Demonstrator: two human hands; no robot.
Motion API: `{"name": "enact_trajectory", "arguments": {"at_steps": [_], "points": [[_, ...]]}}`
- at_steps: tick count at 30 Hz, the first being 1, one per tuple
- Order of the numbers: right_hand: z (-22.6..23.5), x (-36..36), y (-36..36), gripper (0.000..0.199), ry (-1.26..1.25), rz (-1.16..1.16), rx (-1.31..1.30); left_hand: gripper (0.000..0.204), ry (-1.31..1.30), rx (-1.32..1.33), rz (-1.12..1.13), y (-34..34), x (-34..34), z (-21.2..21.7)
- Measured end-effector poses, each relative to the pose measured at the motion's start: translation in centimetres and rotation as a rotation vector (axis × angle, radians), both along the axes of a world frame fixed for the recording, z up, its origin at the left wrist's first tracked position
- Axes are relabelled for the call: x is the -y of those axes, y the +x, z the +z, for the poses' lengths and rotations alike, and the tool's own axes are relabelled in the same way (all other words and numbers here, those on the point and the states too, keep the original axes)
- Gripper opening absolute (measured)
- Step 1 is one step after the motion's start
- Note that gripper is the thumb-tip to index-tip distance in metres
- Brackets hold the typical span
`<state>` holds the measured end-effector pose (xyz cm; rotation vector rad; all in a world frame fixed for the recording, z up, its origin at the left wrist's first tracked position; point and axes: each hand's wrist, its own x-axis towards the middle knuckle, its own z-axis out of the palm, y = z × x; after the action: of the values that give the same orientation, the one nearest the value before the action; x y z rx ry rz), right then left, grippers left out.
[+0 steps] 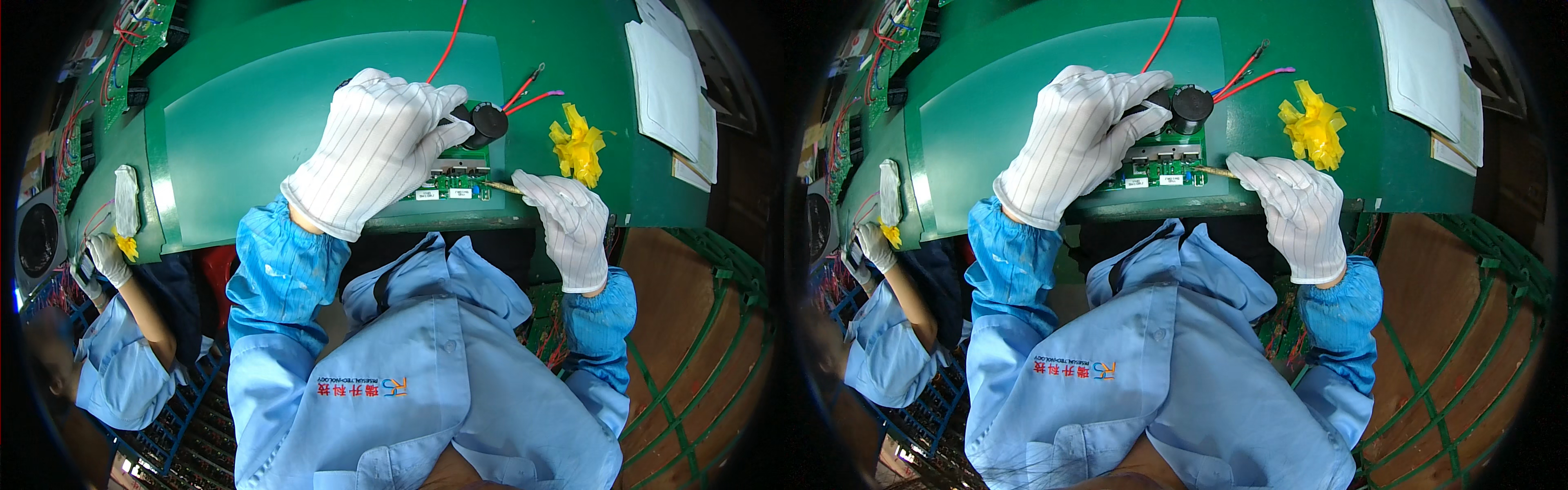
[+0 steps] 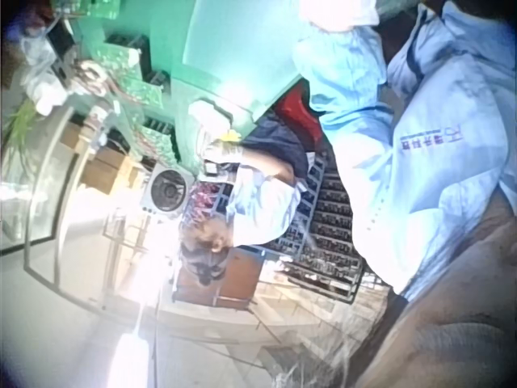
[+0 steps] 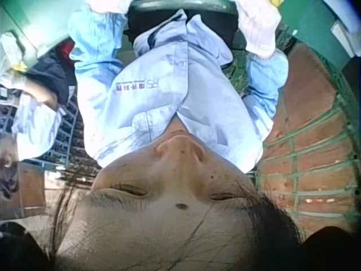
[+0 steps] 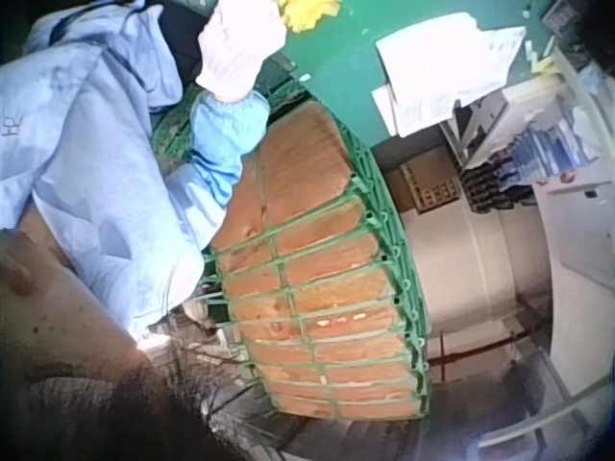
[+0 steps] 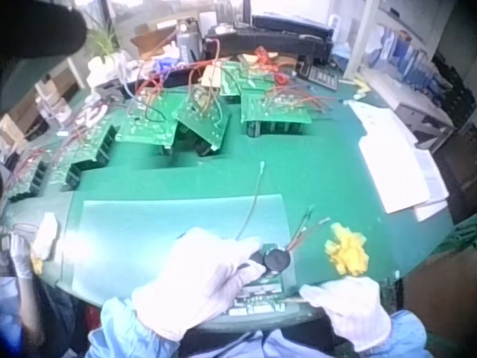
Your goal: Assembling components onto circuit boards at a factory workstation.
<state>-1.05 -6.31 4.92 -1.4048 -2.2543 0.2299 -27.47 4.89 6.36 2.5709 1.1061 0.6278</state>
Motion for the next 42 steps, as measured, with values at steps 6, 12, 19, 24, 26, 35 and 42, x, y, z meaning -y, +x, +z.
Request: {"name": "enact_trajectory", "arguments": {"at_steps": [6, 12, 19, 24, 26, 35, 42], "points": [[-0.1, -0.2, -0.1, 0.046, -0.032, 0.002, -0.063, 0.033, -0.067, -0.040, 0.013, 0.0, 0.4, 0.5], [1.4, -0.6, -0.7, 0.051, -0.003, 0.059, 0.133, 0.035, -0.046, -0.034, 0.003, -0.1, 0.9, 0.3], [3.2, -0.8, -1.0, 0.052, -0.048, 0.117, 0.239, 0.037, -0.009, -0.026, 0.003, -0.2, 1.3, 0.1], [2.8, -1.4, -0.8, 0.047, -0.009, 0.104, 0.146, 0.038, 0.008, 0.003, 0.010, -0.1, 1.5, -0.2], [3.0, -1.1, -1.1, 0.045, -0.043, 0.104, 0.204, 0.039, 0.012, 0.000, 0.014, -0.1, 1.7, -0.4], [3.9, -0.2, -2.2, 0.043, -0.058, 0.081, 0.308, 0.051, 0.123, -0.032, 0.035, 0.1, 3.3, -0.8], [3.5, 0.4, -2.2, 0.042, -0.064, 0.037, 0.295, 0.048, 0.224, -0.016, 0.021, 0.1, 3.9, -0.8]]}}
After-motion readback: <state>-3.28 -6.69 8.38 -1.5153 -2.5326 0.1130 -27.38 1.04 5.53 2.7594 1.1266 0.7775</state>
